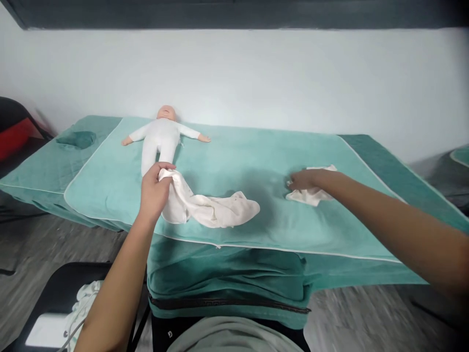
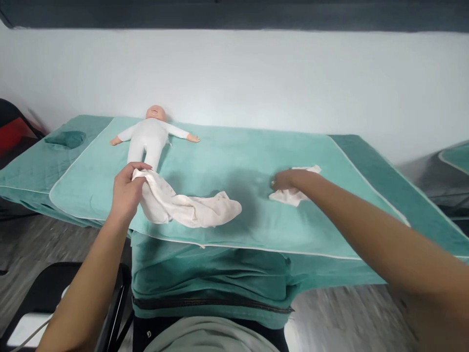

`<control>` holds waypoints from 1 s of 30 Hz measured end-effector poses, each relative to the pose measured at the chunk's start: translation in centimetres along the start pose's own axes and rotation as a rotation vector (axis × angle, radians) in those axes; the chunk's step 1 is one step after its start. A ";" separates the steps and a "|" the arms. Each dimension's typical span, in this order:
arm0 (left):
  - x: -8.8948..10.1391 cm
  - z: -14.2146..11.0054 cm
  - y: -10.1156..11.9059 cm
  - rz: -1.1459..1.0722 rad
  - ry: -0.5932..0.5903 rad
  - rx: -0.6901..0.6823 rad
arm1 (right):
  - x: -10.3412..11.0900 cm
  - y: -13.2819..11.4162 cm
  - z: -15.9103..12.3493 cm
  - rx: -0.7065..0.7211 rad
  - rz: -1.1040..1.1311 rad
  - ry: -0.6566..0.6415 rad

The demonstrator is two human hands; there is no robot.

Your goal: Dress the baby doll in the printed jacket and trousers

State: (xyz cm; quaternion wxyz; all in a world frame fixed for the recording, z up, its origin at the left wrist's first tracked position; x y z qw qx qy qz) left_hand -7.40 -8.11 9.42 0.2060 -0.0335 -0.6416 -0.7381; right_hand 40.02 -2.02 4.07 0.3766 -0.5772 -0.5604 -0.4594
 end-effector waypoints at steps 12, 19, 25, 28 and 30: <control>-2.2 -1.9 7.8 -0.088 0.048 -0.279 | 3.3 -20.0 -8.1 0.859 0.653 0.020; 1.6 -1.4 7.0 -0.046 0.193 -0.365 | 4.9 -19.3 -6.9 0.720 0.930 0.356; 2.3 0.4 4.2 0.213 0.243 -0.284 | 6.9 -14.4 -7.4 0.640 1.290 0.468; 1.4 0.5 4.2 0.263 0.237 -0.295 | 7.9 -12.7 -8.6 0.687 1.194 0.342; 0.7 0.3 4.9 0.250 0.245 -0.320 | 8.5 -12.0 -9.6 0.732 1.065 0.209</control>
Point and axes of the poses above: each hand's wrist, its own z-axis towards the middle knuckle, its own x-axis out of the back of the hand, y = z × x, the point moved 2 cm from there along z, towards the middle knuckle, and after that the axes turned 6 degrees about x, right-handed, at the moved point
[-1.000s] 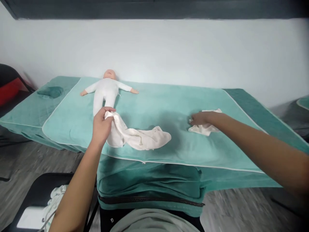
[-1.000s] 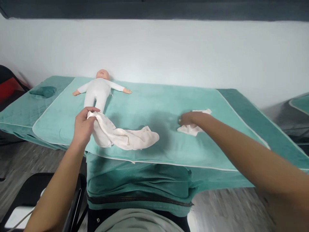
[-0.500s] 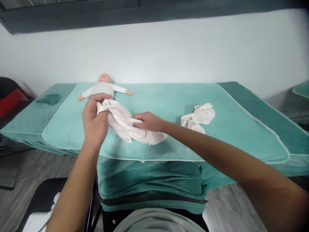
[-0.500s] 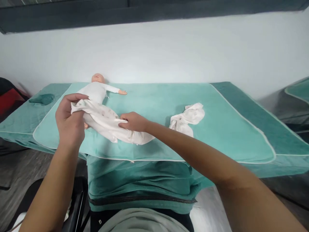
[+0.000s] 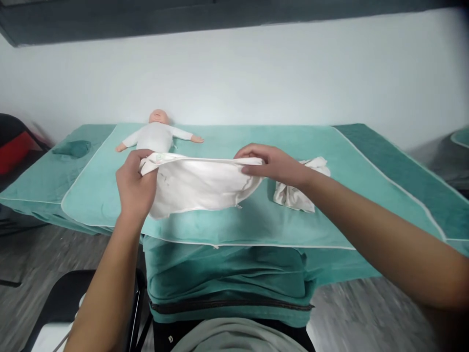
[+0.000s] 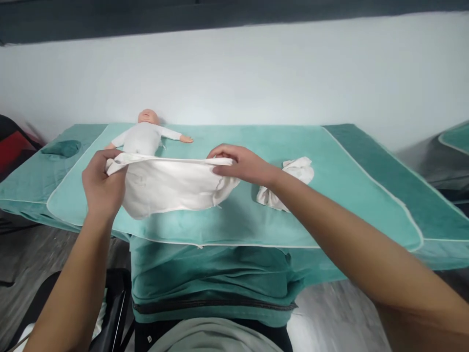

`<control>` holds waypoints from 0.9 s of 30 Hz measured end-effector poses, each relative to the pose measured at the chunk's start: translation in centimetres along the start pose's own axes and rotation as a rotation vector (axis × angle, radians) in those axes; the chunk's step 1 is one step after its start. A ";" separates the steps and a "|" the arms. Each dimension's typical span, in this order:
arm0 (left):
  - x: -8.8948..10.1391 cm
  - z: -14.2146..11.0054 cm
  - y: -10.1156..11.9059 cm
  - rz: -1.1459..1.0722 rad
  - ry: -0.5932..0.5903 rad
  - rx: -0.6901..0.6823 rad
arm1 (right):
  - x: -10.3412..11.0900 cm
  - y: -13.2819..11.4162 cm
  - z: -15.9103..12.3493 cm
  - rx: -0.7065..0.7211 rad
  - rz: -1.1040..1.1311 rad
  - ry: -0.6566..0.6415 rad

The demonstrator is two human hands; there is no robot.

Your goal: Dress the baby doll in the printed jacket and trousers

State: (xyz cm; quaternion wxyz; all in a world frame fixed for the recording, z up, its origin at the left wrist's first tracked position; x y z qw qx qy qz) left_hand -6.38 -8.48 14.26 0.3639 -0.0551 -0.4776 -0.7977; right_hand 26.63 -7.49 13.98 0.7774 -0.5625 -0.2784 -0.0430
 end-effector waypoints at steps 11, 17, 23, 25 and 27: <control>0.2 0.1 3.9 0.007 0.137 -0.215 | 3.0 -2.0 -2.0 -0.080 0.180 -0.271; 1.3 -0.6 3.5 0.131 0.147 -0.495 | 3.8 -1.1 -2.3 -0.076 0.169 -0.480; 2.0 -0.5 4.1 0.246 0.177 -0.513 | 2.0 -2.1 -2.5 0.006 -0.381 -0.345; 1.7 -0.1 4.1 0.266 0.154 -0.508 | 2.1 -1.7 -2.2 0.012 -0.542 -0.120; 1.1 0.2 4.0 0.284 0.137 -0.497 | 2.6 -0.8 -2.0 -0.005 -0.673 0.047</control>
Point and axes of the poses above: each hand's wrist, its own z-axis towards the middle knuckle, its own x-axis out of the back of the hand, y = z × x, the point moved 2 cm from there along z, towards the middle knuckle, and after that the axes turned 6 degrees about x, right-handed, at the moved point
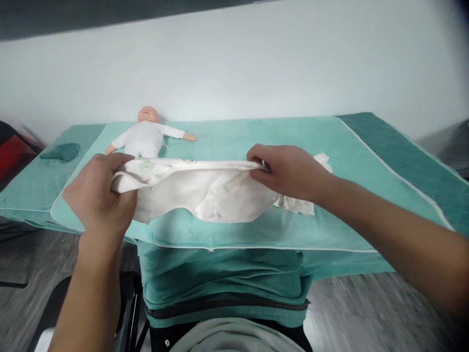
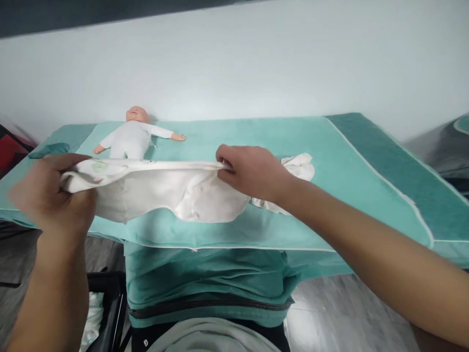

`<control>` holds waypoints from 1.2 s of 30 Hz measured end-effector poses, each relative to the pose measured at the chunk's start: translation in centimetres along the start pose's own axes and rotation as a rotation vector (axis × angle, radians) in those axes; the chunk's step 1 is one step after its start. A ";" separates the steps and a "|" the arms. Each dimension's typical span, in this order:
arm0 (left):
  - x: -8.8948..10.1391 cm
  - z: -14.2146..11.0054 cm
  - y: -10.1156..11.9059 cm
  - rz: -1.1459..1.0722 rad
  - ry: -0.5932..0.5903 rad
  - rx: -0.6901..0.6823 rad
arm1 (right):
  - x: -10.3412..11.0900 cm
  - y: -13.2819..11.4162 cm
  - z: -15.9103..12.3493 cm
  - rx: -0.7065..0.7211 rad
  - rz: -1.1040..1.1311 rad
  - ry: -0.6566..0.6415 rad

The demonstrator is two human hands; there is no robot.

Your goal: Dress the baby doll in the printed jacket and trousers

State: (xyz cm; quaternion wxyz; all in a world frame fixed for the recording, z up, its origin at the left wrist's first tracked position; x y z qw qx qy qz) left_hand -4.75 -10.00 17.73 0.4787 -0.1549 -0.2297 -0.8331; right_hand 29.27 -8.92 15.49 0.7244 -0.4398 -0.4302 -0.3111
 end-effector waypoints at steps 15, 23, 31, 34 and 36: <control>-5.1 -0.2 -3.5 -0.222 -0.814 0.494 | -1.8 8.4 0.2 -0.319 0.101 0.076; -15.1 0.0 -4.4 0.152 -0.709 0.508 | -5.9 10.5 5.0 -0.326 -0.278 -0.038; -22.9 -8.7 0.6 0.067 -0.902 0.084 | -19.3 4.9 5.4 0.072 -0.089 0.056; -24.7 -9.9 0.7 0.117 -0.939 0.153 | -21.3 6.0 6.3 -0.167 -0.135 0.106; -25.5 -9.6 0.4 0.168 -0.909 0.196 | -21.4 7.1 7.2 -0.222 -0.190 0.098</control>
Point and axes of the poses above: each hand's wrist, its own z-axis towards the middle knuckle, its own x-axis out of the back of the hand, y = z × x, the point moved 2 cm from there along z, towards the middle knuckle, and after that the axes turned 6 degrees about x, right-handed, at the moved point
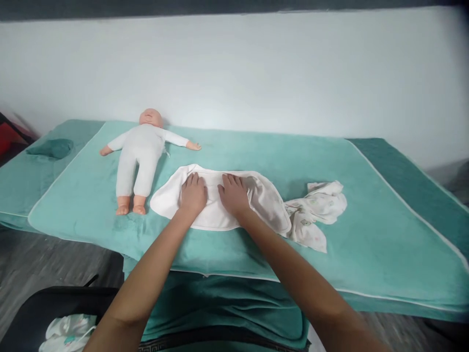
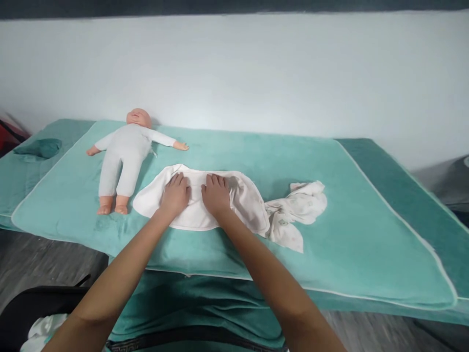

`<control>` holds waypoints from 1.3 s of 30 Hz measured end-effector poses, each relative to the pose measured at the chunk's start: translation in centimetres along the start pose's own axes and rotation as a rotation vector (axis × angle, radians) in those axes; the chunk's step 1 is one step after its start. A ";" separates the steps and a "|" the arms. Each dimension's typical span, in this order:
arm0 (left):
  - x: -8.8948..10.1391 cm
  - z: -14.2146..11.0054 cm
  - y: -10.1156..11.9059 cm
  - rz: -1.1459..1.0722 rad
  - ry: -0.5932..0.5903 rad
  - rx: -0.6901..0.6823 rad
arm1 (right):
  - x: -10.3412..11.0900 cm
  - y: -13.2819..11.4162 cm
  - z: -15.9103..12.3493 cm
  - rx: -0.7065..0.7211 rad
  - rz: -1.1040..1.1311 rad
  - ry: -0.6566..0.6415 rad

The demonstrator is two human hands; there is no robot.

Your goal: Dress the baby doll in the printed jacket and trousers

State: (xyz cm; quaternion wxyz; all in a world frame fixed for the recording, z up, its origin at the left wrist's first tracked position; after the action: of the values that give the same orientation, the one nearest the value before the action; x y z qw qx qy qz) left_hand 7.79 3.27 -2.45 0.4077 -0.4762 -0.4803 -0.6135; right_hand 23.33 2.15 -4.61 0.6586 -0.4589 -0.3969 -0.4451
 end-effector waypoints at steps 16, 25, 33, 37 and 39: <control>-1.4 7.6 -1.5 0.056 0.174 0.129 | -0.7 3.8 8.6 0.113 -0.088 -0.016; -2.0 6.5 -1.3 0.068 0.249 -0.030 | -1.5 3.3 8.6 0.158 -0.125 -0.031; -1.7 -1.9 -0.3 -0.008 0.187 -0.214 | 0.3 1.6 0.1 0.345 -0.025 0.008; -1.7 -6.8 -0.3 -0.054 0.197 -0.193 | 2.0 2.7 -6.4 0.346 0.071 0.064; -1.7 -7.8 -0.4 -0.079 0.212 -0.151 | 2.7 3.4 -8.4 0.331 0.064 0.077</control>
State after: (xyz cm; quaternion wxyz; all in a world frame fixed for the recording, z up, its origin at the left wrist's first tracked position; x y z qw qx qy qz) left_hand 6.26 -4.18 -4.81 0.3947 -0.4188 -0.4052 -0.7104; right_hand 28.32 -5.92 -5.20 0.7536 -0.3393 -0.4245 -0.3698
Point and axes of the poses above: each hand's wrist, its own z-axis towards the middle knuckle, its own x-axis out of the back of the hand, y = z × x, the point moved 2 cm from there along z, towards the middle knuckle, and after that the axes turned 6 degrees about x, right-handed, at the moved point
